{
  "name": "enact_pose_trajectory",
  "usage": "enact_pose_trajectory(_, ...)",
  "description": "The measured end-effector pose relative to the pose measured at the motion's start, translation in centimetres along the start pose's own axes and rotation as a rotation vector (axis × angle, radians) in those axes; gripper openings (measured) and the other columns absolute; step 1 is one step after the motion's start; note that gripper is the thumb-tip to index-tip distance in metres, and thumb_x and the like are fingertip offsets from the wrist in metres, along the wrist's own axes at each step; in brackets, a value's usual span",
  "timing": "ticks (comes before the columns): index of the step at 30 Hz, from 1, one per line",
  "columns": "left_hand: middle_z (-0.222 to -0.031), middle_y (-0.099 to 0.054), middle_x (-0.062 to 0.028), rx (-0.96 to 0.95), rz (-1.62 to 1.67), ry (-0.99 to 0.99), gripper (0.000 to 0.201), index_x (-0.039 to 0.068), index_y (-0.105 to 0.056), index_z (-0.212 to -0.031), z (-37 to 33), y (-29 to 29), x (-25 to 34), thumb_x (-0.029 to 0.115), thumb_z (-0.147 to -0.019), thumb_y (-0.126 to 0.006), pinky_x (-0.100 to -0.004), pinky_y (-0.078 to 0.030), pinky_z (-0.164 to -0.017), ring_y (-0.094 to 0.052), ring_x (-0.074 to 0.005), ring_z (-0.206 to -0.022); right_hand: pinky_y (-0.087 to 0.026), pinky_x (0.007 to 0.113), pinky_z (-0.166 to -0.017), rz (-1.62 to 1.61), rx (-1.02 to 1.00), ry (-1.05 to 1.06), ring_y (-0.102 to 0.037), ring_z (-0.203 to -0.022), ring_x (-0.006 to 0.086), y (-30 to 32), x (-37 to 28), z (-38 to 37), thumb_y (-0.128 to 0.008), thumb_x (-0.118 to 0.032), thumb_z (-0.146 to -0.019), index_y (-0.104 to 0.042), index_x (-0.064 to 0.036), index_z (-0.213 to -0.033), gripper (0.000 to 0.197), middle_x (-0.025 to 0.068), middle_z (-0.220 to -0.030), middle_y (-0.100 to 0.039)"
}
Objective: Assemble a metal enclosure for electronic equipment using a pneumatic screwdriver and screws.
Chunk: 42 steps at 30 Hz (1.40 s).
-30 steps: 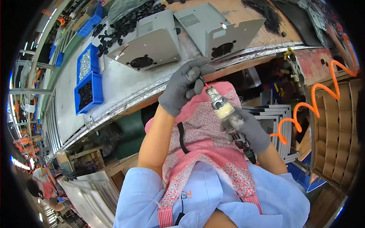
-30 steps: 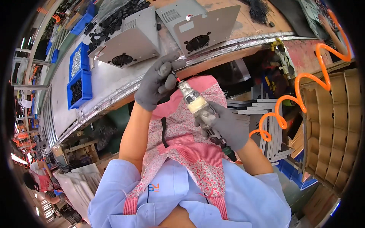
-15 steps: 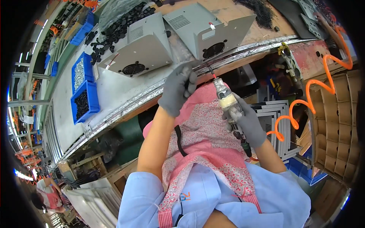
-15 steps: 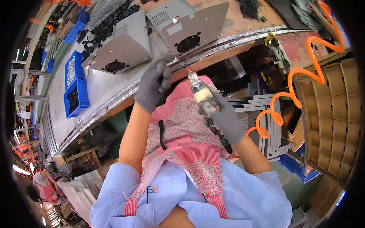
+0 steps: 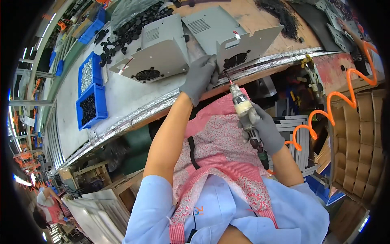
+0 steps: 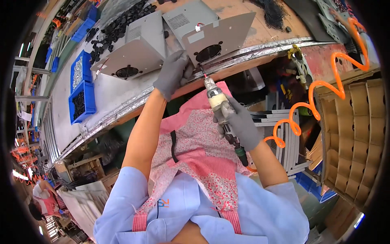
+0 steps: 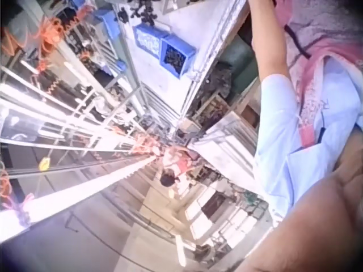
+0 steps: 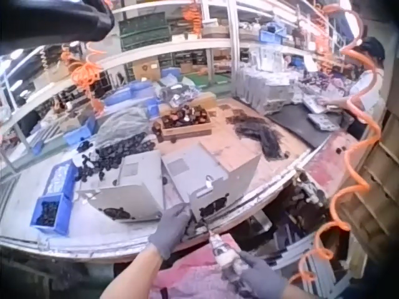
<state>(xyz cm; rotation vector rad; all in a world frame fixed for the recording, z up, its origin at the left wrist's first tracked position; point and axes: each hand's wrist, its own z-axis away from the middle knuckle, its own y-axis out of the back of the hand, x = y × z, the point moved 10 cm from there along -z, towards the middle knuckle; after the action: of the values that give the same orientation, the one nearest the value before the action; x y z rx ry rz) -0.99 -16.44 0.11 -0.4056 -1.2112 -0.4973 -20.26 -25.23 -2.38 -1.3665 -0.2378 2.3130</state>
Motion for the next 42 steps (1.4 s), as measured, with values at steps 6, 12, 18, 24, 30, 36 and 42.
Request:
enact_pose_trajectory(6,-0.064,-0.053,-0.0026,-0.079,0.027,0.038,0.03,0.005,-0.058,-0.096,-0.3,0.2,-0.5,0.031,-0.097,-0.042,-0.0219,-0.032,-0.042,-0.044,-0.0088,-0.049,-0.05,0.029,-0.046,0.041,0.032,0.008,-0.057,-0.053,0.0141,-0.1,-0.6,-0.4,-0.056,-0.033,-0.092,-0.038,-0.0055,-0.136,0.056,0.0105,-0.081,-0.059)
enact_pose_trajectory(12,-0.105,-0.059,-0.0163,-0.197,0.628,0.133,0.034,-0.002,-0.048,-0.123,2.1,0.6,-1.8,0.019,-0.098,-0.038,-0.0316,-0.052,-0.077,-0.061,-0.025,-0.094,-0.051,0.029,-0.048,-0.021,0.0,0.013,-0.058,-0.055,0.0148,0.0,-0.1,1.1,-0.059,-0.034,-0.091,-0.037,-0.0062,-0.137,0.059,0.0114,-0.082,-0.061)
enact_pose_trajectory(18,-0.119,-0.055,-0.0221,-0.238,0.97,0.118,0.039,-0.009,-0.037,-0.131,4.4,0.2,-2.2,0.006,-0.094,-0.038,-0.0433,-0.048,-0.099,-0.056,-0.0337,-0.11,-0.051,0.028,-0.049,0.129,0.005,0.027,-0.06,-0.061,0.0151,-1.1,0.0,2.2,-0.057,-0.022,-0.093,-0.035,-0.0059,-0.14,0.055,0.0118,-0.083,-0.061)
enact_pose_trajectory(24,-0.112,-0.059,-0.0187,-0.213,0.74,0.107,0.037,-0.005,-0.04,-0.129,5.0,0.7,-2.5,0.006,-0.094,-0.043,-0.0222,-0.051,-0.063,-0.058,-0.0154,-0.078,-0.052,0.027,-0.053,0.24,-0.02,0.053,-0.06,-0.072,0.0143,-2.9,-1.3,3.1,-0.052,-0.013,-0.094,-0.036,-0.0052,-0.14,0.049,0.0107,-0.09,-0.06)
enact_pose_trajectory(30,-0.103,-0.064,-0.0129,-0.192,0.673,0.112,0.034,0.001,-0.046,-0.124,5.4,0.2,-2.2,0.017,-0.095,-0.05,-0.0134,-0.03,-0.035,-0.048,-0.0048,-0.053,-0.053,0.027,-0.056,0.246,-0.067,0.029,-0.06,-0.079,0.0144,-3.1,-0.4,2.9,-0.05,-0.014,-0.095,-0.037,-0.0055,-0.139,0.047,0.009,-0.094,-0.058)
enact_pose_trajectory(36,-0.098,-0.065,-0.0138,-0.248,0.609,0.038,0.027,0.0,-0.048,-0.117,5.3,-0.4,-1.4,0.017,-0.096,-0.047,-0.0158,-0.032,-0.037,-0.046,-0.0066,-0.049,-0.053,0.029,-0.054,0.183,-0.08,0.036,-0.061,-0.075,0.0151,-3.1,-0.4,2.7,-0.051,-0.018,-0.095,-0.037,-0.0044,-0.138,0.047,0.0103,-0.091,-0.059)
enact_pose_trajectory(42,-0.099,-0.064,-0.0126,-0.24,0.622,0.001,0.032,0.001,-0.047,-0.119,5.3,-0.6,-1.0,0.021,-0.094,-0.052,-0.0139,-0.03,-0.034,-0.048,-0.0056,-0.049,-0.054,0.029,-0.051,-0.083,-0.204,-0.052,-0.06,-0.074,0.0153,-3.8,-0.3,3.3,-0.059,-0.032,-0.091,-0.037,-0.0036,-0.138,0.059,0.0093,-0.09,-0.057)
